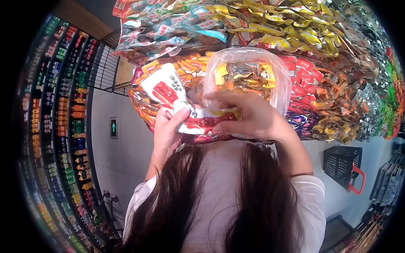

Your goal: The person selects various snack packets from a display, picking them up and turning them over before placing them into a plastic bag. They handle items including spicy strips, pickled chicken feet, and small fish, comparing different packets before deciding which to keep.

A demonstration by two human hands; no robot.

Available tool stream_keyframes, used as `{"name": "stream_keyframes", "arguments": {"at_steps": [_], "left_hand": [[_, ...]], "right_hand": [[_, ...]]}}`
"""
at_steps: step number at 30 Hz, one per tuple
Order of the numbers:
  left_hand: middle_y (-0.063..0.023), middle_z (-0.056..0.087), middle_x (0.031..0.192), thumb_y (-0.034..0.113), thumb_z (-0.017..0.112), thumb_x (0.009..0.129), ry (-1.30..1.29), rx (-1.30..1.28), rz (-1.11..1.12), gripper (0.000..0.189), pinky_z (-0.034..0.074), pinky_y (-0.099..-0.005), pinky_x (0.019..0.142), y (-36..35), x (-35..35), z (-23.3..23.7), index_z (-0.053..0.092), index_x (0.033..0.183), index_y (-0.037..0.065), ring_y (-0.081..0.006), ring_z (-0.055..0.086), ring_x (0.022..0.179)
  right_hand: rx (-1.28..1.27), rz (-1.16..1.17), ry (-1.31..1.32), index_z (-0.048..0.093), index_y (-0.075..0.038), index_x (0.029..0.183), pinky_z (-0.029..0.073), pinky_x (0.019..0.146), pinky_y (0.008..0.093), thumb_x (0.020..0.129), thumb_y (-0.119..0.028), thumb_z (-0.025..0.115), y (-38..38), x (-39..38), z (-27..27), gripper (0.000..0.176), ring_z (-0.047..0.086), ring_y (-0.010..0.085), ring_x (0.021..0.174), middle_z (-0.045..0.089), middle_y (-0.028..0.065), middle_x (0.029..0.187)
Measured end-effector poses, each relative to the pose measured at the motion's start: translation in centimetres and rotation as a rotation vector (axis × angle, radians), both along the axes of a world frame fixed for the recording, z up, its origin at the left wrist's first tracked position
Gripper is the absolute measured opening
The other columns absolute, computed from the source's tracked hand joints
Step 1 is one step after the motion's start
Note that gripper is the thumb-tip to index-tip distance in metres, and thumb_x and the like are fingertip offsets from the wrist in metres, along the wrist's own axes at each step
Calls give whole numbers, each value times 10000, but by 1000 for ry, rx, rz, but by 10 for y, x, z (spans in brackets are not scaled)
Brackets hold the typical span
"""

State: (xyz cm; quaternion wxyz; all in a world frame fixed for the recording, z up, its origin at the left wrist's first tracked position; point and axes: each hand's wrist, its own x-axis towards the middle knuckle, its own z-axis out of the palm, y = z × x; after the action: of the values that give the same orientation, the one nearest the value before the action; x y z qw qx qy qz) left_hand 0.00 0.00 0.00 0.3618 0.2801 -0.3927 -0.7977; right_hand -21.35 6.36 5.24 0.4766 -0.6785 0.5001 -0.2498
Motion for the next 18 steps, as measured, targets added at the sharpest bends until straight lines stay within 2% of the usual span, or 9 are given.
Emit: {"name": "stream_keyframes", "arguments": {"at_steps": [2, 3, 5, 6, 7, 9, 10, 12, 18], "left_hand": [[-117, 629, 966, 11, 581, 838, 41, 47, 88, 228, 535, -332, 758, 0, 0, -1, 536, 1058, -23, -170, 631, 839], [-117, 629, 966, 11, 581, 838, 35, 47, 87, 228, 535, -332, 758, 2, -1, -1, 536, 1058, -23, -170, 631, 839], [-116, 634, 935, 8, 572, 843, 109, 115, 184, 201, 536, -321, 753, 2, -2, 1, 536, 1038, -26, -163, 631, 833], [-113, 634, 927, 10, 565, 850, 100, 109, 215, 188, 535, -313, 753, 2, -3, 5, 535, 1031, -28, -161, 630, 834], [-113, 634, 927, 10, 565, 850, 100, 109, 213, 188, 535, -313, 753, 3, -4, 6, 535, 1031, -28, -161, 630, 834], [-108, 630, 934, 17, 567, 852, 120, 62, 190, 185, 534, -317, 758, 5, -7, 6, 539, 1030, -24, -163, 630, 838], [-108, 630, 934, 17, 567, 852, 119, 62, 188, 185, 534, -317, 758, 6, -8, 8, 539, 1030, -24, -163, 630, 838], [-96, 628, 934, 19, 570, 851, 86, 49, 194, 180, 528, -310, 759, 7, -11, 12, 546, 1026, -17, -152, 627, 830], [-83, 630, 932, 8, 581, 839, 129, -21, 222, 183, 517, -290, 757, 10, -14, 6, 556, 1019, -10, -129, 616, 833]], "right_hand": [[-119, -229, -119, 467, -19, 1259, 446, 849, 264, 776, -42, 676, 0, 3, -3, 527, 555, 129, 998, 567, 86, 1120], [-118, -230, -125, 467, -19, 1259, 446, 849, 264, 776, -42, 676, 1, 3, -4, 527, 555, 129, 998, 567, 86, 1120], [47, -425, -533, 496, 7, 1218, 448, 810, 234, 787, -3, 649, 2, 7, -8, 458, 548, 95, 935, 588, 42, 999], [19, -458, -526, 539, 9, 1143, 434, 703, 192, 822, -19, 615, 1, 6, -14, 331, 532, 56, 814, 588, -4, 886], [18, -461, -526, 539, 9, 1143, 434, 703, 192, 822, -19, 615, 2, 5, -11, 331, 532, 56, 814, 588, -4, 886], [171, -425, -560, 576, 0, 1018, 387, 599, 177, 854, -61, 592, 4, 0, -2, 177, 486, 30, 698, 566, -28, 807], [171, -427, -561, 576, 0, 1018, 387, 599, 177, 854, -61, 592, 4, -1, -5, 177, 486, 30, 698, 566, -28, 807], [96, -458, -432, 585, -11, 908, 352, 544, 175, 868, -100, 584, 4, -6, -14, 97, 455, 11, 635, 537, -47, 737], [-173, -536, -445, 589, -13, 872, 299, 501, 178, 866, -99, 588, 2, 1, -16, 87, 402, 7, 587, 495, -52, 689]]}}
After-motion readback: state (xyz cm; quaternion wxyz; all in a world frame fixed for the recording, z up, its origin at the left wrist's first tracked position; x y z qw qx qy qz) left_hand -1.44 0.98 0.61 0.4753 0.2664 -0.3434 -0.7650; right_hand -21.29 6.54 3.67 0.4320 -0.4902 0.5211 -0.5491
